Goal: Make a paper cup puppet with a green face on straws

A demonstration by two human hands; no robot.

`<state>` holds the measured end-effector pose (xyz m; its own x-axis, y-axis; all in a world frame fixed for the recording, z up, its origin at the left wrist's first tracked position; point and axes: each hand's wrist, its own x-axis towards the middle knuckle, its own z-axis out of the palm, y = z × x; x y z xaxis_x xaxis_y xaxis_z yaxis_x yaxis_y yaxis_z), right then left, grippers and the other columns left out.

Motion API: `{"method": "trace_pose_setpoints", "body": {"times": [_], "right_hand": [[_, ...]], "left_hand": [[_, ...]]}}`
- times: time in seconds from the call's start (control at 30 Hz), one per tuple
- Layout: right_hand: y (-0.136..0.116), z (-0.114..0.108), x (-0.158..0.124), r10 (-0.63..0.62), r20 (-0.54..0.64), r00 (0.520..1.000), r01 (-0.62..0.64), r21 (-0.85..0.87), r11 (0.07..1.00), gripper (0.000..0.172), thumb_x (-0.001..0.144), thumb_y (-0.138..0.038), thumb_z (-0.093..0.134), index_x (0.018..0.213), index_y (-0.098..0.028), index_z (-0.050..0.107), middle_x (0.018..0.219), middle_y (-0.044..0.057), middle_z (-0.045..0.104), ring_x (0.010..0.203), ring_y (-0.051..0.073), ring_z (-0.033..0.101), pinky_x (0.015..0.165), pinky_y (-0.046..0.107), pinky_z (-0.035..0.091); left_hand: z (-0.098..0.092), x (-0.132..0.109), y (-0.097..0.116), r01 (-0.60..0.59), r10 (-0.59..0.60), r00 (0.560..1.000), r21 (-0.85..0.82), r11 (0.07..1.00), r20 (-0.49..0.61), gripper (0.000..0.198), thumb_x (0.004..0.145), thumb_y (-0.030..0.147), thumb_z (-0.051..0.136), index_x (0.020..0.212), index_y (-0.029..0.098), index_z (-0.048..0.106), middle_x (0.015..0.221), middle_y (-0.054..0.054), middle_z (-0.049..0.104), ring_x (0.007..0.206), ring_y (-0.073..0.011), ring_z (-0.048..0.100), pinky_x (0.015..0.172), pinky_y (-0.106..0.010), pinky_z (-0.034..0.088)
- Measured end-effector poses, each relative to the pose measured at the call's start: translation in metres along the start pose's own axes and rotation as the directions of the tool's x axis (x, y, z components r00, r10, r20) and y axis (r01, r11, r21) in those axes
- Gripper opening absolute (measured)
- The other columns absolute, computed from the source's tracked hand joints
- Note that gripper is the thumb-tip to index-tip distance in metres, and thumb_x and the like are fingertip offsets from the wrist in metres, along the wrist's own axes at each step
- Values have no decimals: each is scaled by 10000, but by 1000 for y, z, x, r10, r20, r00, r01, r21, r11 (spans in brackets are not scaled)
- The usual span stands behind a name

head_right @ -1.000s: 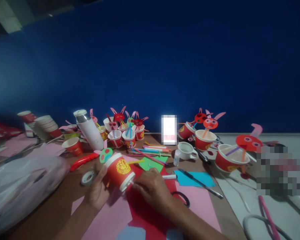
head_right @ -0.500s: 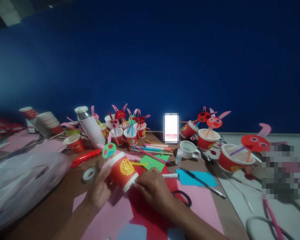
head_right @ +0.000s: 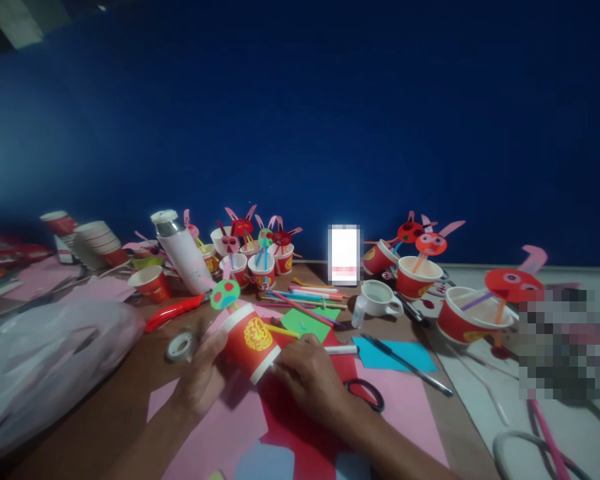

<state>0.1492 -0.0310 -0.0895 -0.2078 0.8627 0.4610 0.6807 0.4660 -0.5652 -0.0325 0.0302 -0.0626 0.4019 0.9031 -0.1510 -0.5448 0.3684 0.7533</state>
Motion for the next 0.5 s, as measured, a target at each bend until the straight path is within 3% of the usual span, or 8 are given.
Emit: {"method": "trace_pose_setpoints", "body": {"times": [0.17,0.37,0.5], "right_hand": [[1,-1,1,9,12,1000,-9,5,1000,324,925,-266,406,650,-164,543,608,-4,559,572,119,438,670,290,336],[-2,-7,2,36,-2,999,-36,33,999,277,918,-288,441,739,-172,617,679,21,616,634,144,502,666,294,356],[-1,-13,2,41,35,999,-44,79,996,245,921,-275,444,815,-206,655,804,25,674,717,161,571,689,294,386]], "left_hand": [[3,-2,1,-3,4,998,-16,1000,58,365,804,251,618,1162,188,580,1024,-71,679,932,-186,623,826,-282,505],[3,0,1,-39,37,998,52,998,42,371,792,270,627,1154,203,574,1046,-62,674,904,-182,631,799,-268,497],[8,-7,9,-183,179,983,212,960,40,430,680,255,728,1081,158,606,929,-78,693,841,-211,636,755,-273,486]]}}
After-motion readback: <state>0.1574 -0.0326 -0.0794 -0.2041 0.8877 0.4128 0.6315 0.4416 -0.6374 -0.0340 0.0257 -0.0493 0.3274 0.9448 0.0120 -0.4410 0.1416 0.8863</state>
